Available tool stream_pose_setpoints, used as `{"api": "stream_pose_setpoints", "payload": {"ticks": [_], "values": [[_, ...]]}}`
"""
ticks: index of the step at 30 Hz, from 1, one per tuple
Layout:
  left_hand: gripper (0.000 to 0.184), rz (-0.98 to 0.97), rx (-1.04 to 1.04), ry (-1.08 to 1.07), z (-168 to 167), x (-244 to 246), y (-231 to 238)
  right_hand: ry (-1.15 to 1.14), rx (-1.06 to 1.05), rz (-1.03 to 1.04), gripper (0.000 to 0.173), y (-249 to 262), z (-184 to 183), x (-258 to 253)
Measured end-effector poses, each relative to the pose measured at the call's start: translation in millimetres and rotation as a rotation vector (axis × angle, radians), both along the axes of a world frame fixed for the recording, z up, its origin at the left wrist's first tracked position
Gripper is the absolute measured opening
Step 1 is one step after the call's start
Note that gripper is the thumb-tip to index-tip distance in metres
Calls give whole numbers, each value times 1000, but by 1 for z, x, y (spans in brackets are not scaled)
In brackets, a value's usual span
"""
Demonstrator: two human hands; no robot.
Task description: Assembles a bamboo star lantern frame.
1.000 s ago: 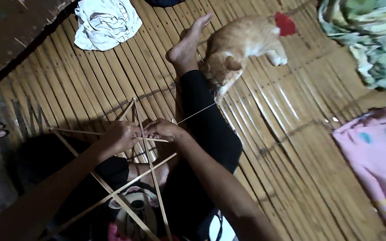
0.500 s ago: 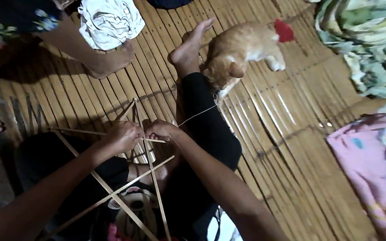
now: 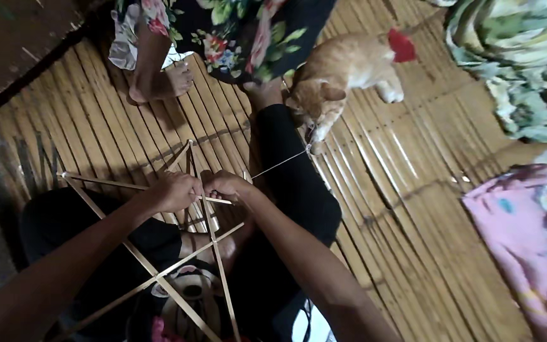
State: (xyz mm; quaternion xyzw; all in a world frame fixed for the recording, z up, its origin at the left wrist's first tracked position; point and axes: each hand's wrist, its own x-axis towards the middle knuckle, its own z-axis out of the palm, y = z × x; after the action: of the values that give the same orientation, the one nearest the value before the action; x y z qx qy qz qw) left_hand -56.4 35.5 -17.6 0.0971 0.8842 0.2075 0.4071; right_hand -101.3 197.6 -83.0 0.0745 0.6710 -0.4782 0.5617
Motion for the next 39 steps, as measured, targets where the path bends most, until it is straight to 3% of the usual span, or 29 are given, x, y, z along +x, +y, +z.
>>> {"api": "stream_pose_setpoints", "payload": {"ticks": [4, 8, 12, 15, 19, 25, 31, 35, 39], "values": [[30, 188, 88, -78, -8, 2, -3, 10, -3, 2, 2, -1, -4, 2], [43, 383, 33, -170, -15, 4, 4, 18, 30, 30, 8, -4, 2, 4], [40, 355, -41, -123, -11, 6, 8, 85, 26, 61, 11, -2, 4, 4], [42, 373, -36, -161, -4, 5, 8, 313, 38, 113, 16, 10, 16, 10], [44, 386, -10, -211, -1, 2, 6, 539, -20, -34, 21, 31, 49, 27], [33, 371, 117, -238, 2, 2, -1, 398, -61, -209, 20, 37, 74, 59], [25, 369, 166, -267, 4, 5, -5, 461, 114, -151, 10, 30, 70, 71], [23, 429, 234, -314, -6, 3, -5, 716, 290, -31, 11, 32, 68, 81], [22, 431, 259, -394, 2, -3, -6, 938, 406, -36, 10, 31, 69, 93]]}}
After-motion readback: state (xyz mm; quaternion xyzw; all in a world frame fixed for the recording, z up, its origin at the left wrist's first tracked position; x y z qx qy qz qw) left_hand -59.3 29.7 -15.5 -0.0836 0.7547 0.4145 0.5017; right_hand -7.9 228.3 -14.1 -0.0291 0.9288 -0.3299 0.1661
